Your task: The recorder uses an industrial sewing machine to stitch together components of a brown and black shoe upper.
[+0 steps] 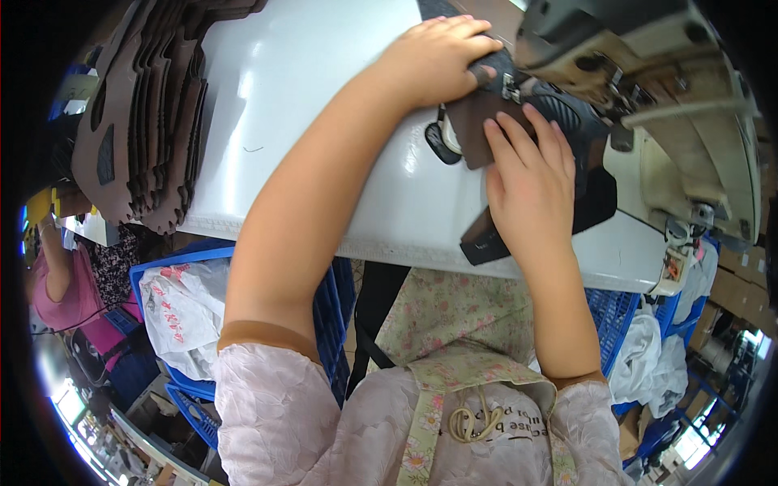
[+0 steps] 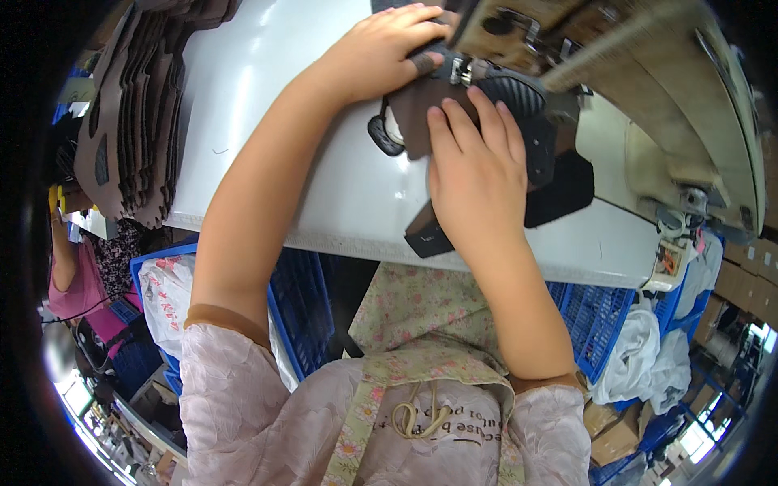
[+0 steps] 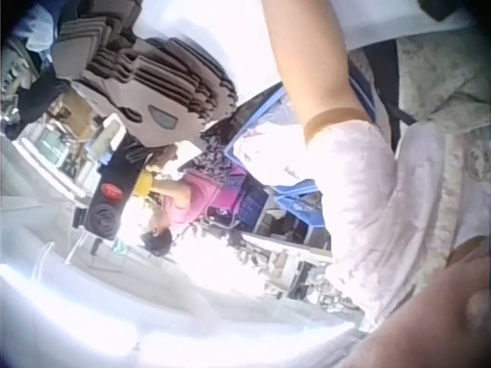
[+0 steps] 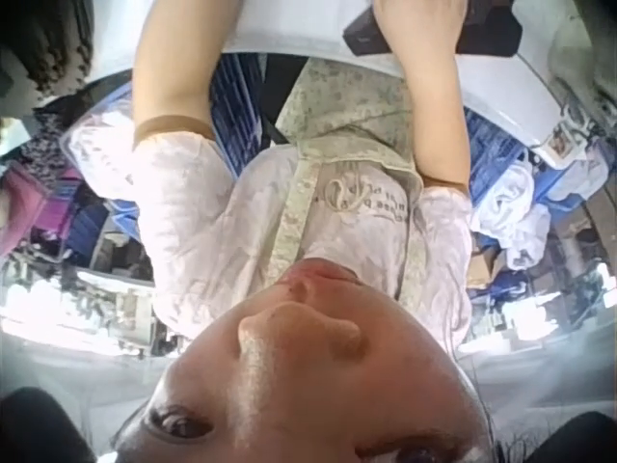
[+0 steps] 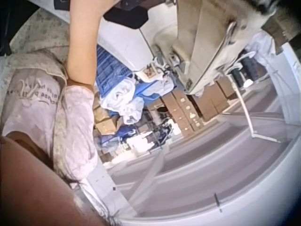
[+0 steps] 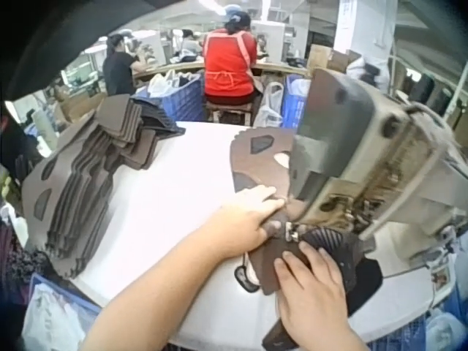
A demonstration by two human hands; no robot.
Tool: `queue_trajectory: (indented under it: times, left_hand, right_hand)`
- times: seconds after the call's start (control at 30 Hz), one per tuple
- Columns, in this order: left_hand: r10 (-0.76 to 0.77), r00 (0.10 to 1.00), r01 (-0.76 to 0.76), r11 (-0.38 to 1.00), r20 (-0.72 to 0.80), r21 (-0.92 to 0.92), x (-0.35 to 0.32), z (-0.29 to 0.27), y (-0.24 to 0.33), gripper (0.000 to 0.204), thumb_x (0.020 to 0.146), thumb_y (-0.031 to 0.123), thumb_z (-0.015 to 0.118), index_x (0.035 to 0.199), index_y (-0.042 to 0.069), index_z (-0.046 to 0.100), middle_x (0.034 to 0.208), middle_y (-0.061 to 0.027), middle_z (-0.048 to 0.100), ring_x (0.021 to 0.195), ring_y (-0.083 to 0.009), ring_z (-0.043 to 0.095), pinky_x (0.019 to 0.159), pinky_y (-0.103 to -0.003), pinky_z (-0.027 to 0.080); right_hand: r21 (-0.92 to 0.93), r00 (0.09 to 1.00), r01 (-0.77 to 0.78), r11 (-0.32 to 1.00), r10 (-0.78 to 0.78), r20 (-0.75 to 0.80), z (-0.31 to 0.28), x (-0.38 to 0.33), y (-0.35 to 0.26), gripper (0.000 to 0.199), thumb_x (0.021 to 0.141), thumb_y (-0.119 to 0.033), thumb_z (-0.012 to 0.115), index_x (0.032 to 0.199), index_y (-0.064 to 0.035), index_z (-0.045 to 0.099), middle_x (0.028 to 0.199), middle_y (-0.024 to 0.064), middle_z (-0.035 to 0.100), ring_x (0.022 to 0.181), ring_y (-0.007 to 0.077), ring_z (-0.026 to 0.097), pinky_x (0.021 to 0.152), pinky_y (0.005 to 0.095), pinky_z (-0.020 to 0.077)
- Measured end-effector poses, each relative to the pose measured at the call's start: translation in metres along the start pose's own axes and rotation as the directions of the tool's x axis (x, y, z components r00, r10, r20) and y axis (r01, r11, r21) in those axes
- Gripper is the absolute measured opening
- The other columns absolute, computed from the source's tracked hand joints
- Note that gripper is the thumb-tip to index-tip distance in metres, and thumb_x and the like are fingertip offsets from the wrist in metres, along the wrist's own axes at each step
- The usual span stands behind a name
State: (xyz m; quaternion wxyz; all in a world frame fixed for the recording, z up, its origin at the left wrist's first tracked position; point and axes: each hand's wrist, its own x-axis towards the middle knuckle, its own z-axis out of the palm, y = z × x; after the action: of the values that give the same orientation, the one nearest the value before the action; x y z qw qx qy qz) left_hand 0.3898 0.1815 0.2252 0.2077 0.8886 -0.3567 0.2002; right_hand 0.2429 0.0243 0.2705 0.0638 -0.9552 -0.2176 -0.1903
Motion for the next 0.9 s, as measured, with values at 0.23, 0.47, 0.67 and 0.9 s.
queue_trajectory:
  times: [0.23, 0.47, 0.67, 0.9]
  left_hand:
    - [-0.094, 0.994, 0.094, 0.996, 0.049, -0.004, -0.003, 0.012, 0.002, 0.041, 0.091, 0.039, 0.062, 0.127, 0.019, 0.063, 0.143, -0.0045, 0.052, 0.136, -0.0229, 0.045, 0.114, -0.039, 0.033]
    - [-0.113, 0.993, 0.113, 0.993, 0.018, 0.025, -0.003, 0.011, 0.008, 0.038, 0.089, 0.039, 0.065, 0.119, 0.016, 0.066, 0.136, -0.0033, 0.057, 0.135, -0.0224, 0.047, 0.113, -0.04, 0.035]
    - [-0.11, 0.993, 0.112, 0.992, 0.03, -0.051, -0.002, 0.002, 0.005, 0.036, 0.086, 0.039, 0.069, 0.112, 0.014, 0.067, 0.13, -0.0036, 0.061, 0.131, -0.0235, 0.051, 0.11, -0.04, 0.039]
    - [-0.082, 0.996, 0.083, 0.995, 0.021, -0.059, -0.006, -0.007, 0.006, 0.033, 0.088, 0.035, 0.067, 0.113, 0.013, 0.067, 0.133, -0.0058, 0.059, 0.131, -0.0251, 0.051, 0.11, -0.04, 0.039]
  right_hand:
    - [-0.035, 0.993, 0.012, 0.999, -0.008, 0.117, -0.004, -0.001, 0.004, 0.044, 0.075, -0.01, 0.065, 0.118, -0.0024, 0.064, 0.125, 0.0091, 0.062, 0.122, 0.0294, 0.052, 0.104, 0.0471, 0.0382]
    - [-0.049, 0.99, 0.028, 0.998, -0.021, 0.142, -0.007, 0.0, 0.006, 0.045, 0.075, -0.007, 0.063, 0.12, -0.0023, 0.064, 0.126, 0.0097, 0.062, 0.123, 0.0316, 0.051, 0.104, 0.0484, 0.0381]
    - [-0.021, 0.989, 0.018, 1.0, -0.014, 0.15, -0.009, 0.001, 0.007, 0.045, 0.075, -0.006, 0.063, 0.12, -0.0023, 0.064, 0.127, 0.0101, 0.061, 0.124, 0.0321, 0.051, 0.105, 0.0486, 0.0381]
    - [-0.023, 0.992, 0.003, 1.0, 0.0, 0.124, -0.009, -0.001, 0.007, 0.045, 0.075, -0.006, 0.063, 0.12, -0.0022, 0.065, 0.127, 0.0104, 0.062, 0.124, 0.0322, 0.05, 0.105, 0.0483, 0.0379]
